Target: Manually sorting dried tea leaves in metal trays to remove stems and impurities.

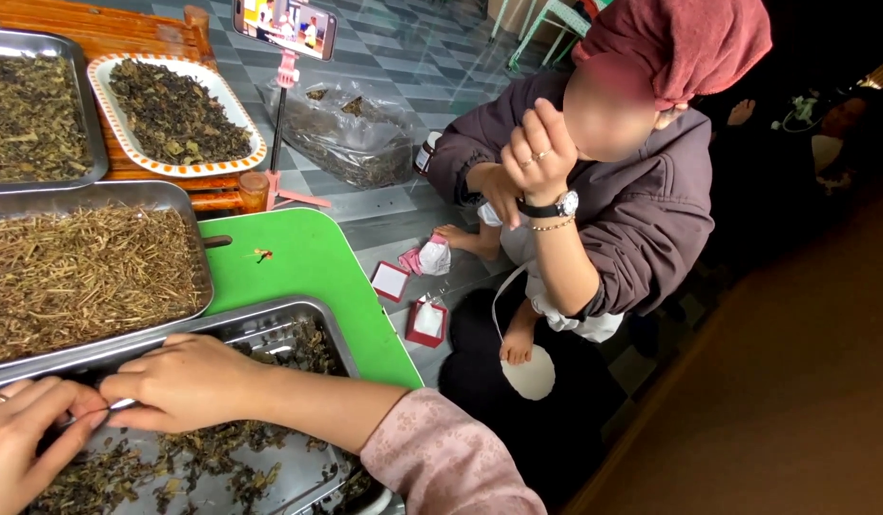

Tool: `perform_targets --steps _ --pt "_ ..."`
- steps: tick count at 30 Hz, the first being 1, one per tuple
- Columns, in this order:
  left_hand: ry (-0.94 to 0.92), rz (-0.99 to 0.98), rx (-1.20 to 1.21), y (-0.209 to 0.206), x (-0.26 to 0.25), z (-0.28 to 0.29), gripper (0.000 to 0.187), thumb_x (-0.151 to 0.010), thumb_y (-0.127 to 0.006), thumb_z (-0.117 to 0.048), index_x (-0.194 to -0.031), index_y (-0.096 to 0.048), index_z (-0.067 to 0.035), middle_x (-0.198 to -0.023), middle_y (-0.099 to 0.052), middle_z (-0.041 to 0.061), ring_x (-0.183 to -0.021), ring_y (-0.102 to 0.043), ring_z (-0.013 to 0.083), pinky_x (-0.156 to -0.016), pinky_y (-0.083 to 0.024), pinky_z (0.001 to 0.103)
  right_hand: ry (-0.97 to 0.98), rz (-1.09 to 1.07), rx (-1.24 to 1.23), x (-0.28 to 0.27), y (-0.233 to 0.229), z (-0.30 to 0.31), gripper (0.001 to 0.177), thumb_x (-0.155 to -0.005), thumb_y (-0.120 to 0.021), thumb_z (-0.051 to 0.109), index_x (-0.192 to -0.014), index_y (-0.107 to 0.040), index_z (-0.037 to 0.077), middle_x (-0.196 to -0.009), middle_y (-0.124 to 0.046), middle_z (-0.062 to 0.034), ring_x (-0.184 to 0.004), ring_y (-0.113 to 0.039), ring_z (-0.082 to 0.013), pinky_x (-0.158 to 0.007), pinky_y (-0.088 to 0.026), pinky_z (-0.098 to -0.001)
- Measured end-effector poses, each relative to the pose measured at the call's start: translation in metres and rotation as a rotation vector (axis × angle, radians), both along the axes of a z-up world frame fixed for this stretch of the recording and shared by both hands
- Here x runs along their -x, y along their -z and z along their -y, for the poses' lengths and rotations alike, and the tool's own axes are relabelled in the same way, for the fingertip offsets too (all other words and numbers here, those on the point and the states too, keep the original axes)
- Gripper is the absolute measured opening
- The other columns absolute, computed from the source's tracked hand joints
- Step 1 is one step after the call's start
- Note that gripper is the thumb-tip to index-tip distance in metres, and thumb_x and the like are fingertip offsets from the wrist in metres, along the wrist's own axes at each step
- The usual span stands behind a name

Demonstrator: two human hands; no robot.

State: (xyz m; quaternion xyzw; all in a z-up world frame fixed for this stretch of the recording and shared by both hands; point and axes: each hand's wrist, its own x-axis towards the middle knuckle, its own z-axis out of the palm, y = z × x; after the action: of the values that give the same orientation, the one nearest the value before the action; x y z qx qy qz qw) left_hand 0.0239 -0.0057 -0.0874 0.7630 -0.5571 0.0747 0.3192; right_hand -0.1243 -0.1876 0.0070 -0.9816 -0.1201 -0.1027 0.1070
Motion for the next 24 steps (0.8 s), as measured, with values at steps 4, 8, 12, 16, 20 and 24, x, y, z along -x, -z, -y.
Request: perform_targets --steps 4,8,12,16,20,24 --pt "0.065 -0.099 0.042 0.015 -0.005 0.001 0.01 -0.087 -0.065 -0.032 -0.082 -0.072 -0.028 -0.078 -0.073 -0.019 -0.066 -0.062 0.0083 -0.075 -0.046 0.025 0.019 -0.018 -0.02 0.001 0.001 -0.002 0.035 -0.094 -0.043 0.049 -0.103 -0.061 0.02 -0.091 -0.072 0.0015 -0.089 -0.074 -0.0262 -0.087 -0.056 -0.0467" --pt "0.055 -0.129 0.011 0.018 -0.008 0.002 0.01 -0.086 -0.066 -0.034 -0.083 -0.074 -0.029 -0.078 -0.075 -0.017 -0.071 -0.066 0.0085 -0.08 -0.049 0.025 0.006 -0.015 -0.033 -0.001 0.001 0.001 0.03 -0.095 -0.044 0.044 -0.101 -0.06 0.02 -0.09 -0.073 0.0027 -0.089 -0.074 -0.026 -0.09 -0.057 -0.0464" --pt "0.07 -0.159 -0.035 0.016 -0.008 0.002 0.008 -0.085 -0.067 -0.032 -0.084 -0.073 -0.027 -0.075 -0.075 -0.014 -0.074 -0.071 0.0077 -0.083 -0.049 0.026 -0.022 -0.022 -0.022 -0.004 0.005 0.003 0.03 -0.096 -0.04 0.045 -0.099 -0.059 0.022 -0.088 -0.072 0.0053 -0.085 -0.074 -0.0214 -0.09 -0.055 -0.0433" --pt "0.004 -0.213 -0.044 0.037 -0.007 -0.002 0.01 -0.084 -0.069 -0.031 -0.09 -0.076 -0.026 -0.076 -0.076 -0.012 -0.078 -0.067 0.0094 -0.085 -0.05 0.025 -0.028 -0.017 -0.015 -0.005 0.013 0.004 0.028 -0.096 -0.039 0.045 -0.101 -0.058 0.024 -0.089 -0.073 0.0062 -0.085 -0.075 -0.0215 -0.09 -0.054 -0.0437" --pt "-0.015 -0.223 -0.069 0.032 -0.006 -0.005 0.013 -0.085 -0.07 -0.029 -0.095 -0.077 -0.024 -0.079 -0.076 -0.01 -0.081 -0.069 0.0093 -0.087 -0.053 0.024 -0.034 -0.013 -0.007 -0.005 0.012 0.004 0.025 -0.096 -0.041 0.042 -0.1 -0.056 0.023 -0.089 -0.072 0.0056 -0.084 -0.074 -0.0224 -0.09 -0.054 -0.0449" --pt "-0.014 -0.298 -0.065 0.037 -0.007 -0.004 0.012 -0.084 -0.071 -0.028 -0.092 -0.078 -0.022 -0.076 -0.077 -0.007 -0.082 -0.069 0.0102 -0.09 -0.052 0.025 -0.042 0.015 -0.008 -0.004 0.014 0.004 0.021 -0.096 -0.043 0.039 -0.1 -0.056 0.023 -0.089 -0.071 0.0054 -0.085 -0.074 -0.0227 -0.09 -0.055 -0.0456"
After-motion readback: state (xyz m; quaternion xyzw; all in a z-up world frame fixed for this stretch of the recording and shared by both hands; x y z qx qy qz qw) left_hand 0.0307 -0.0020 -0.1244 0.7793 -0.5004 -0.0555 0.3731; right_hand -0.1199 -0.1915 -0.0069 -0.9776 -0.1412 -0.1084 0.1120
